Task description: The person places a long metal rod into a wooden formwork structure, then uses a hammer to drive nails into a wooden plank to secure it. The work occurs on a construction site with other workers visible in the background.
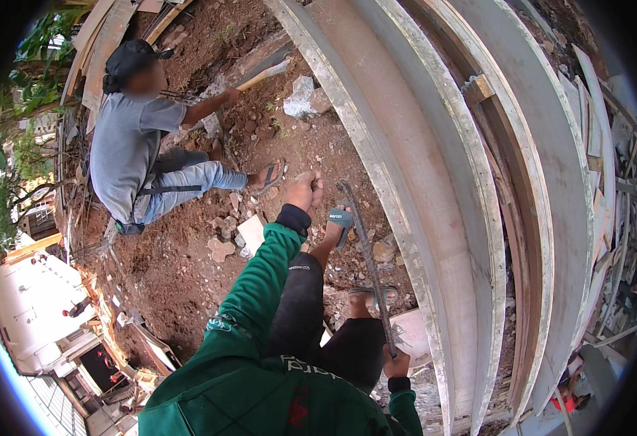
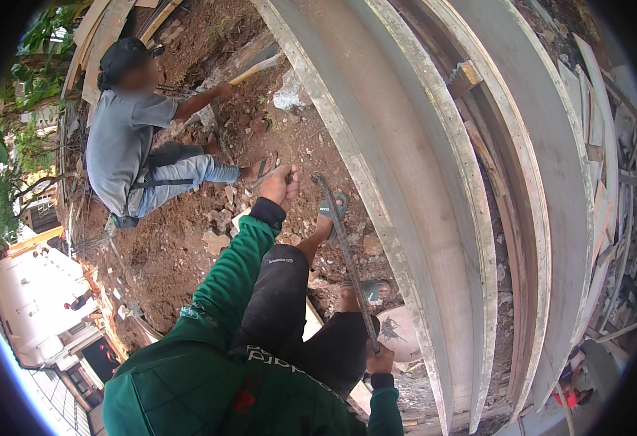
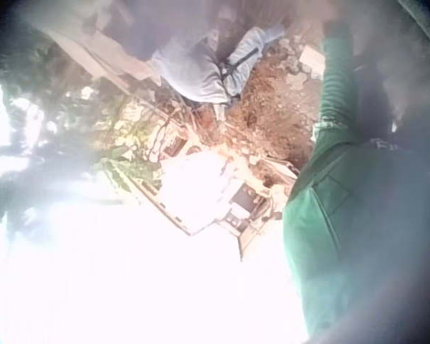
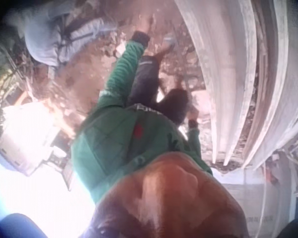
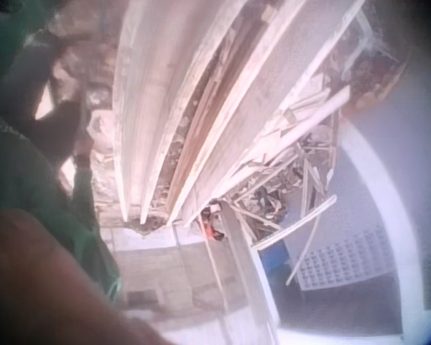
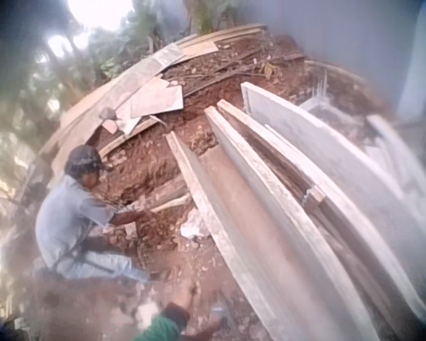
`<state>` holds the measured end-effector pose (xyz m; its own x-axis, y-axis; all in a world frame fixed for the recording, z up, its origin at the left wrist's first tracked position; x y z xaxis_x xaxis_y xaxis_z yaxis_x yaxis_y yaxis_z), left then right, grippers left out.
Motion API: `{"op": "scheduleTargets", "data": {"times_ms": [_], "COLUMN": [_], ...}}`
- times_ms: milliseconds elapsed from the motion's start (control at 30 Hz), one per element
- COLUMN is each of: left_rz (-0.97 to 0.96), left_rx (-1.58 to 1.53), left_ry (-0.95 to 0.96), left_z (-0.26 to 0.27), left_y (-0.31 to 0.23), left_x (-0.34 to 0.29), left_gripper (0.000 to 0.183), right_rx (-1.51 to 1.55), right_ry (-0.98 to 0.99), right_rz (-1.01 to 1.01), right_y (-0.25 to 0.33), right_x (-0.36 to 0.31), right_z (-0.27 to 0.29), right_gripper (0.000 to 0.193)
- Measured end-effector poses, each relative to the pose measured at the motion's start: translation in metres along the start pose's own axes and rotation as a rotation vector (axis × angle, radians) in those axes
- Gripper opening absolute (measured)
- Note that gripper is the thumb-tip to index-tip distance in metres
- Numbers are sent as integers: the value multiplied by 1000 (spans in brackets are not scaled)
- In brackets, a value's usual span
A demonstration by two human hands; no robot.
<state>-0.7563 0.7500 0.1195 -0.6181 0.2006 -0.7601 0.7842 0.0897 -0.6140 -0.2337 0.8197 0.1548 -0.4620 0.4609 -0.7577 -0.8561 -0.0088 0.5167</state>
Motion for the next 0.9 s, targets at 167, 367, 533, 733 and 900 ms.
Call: {"op": "scheduleTargets", "data": {"times_ms": [167,367,533,733,900], "left_rz": [58,78,98,264,221], "left_rx": [-169,-339,-244,155,288], "left_ry": [182,227,153,86,144], "left_z": [-1,-32,-46,-71,-95], "left_y": [9,17,-5,-46,-71], "left_x": [-87,-114,-66,9,39], "left_gripper": [15,15,18,34,31], "right_rx": [-98,-158,-231,-243,-268], "right_ry": [-65,-133,-94,8,98], "right_rz": [86,41,-1,-118,-219], "right_y": [7,126,173,258,353], "right_x": [-52,-58,-41,-31,-9], "right_z": [38,89,89,99,104], "right_gripper": [39,42,42,45,41]}}
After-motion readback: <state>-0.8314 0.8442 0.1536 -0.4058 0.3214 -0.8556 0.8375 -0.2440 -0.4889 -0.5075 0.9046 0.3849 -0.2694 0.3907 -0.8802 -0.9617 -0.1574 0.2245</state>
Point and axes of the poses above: each hand's wrist, its own x-axis towards the middle knuckle, its own z-axis out of the back of the hand, y = z × x, the point moved 2 cm from there along x, towards the middle knuckle, and after that the axes turned 1 degree about x, right-handed, at the moved point
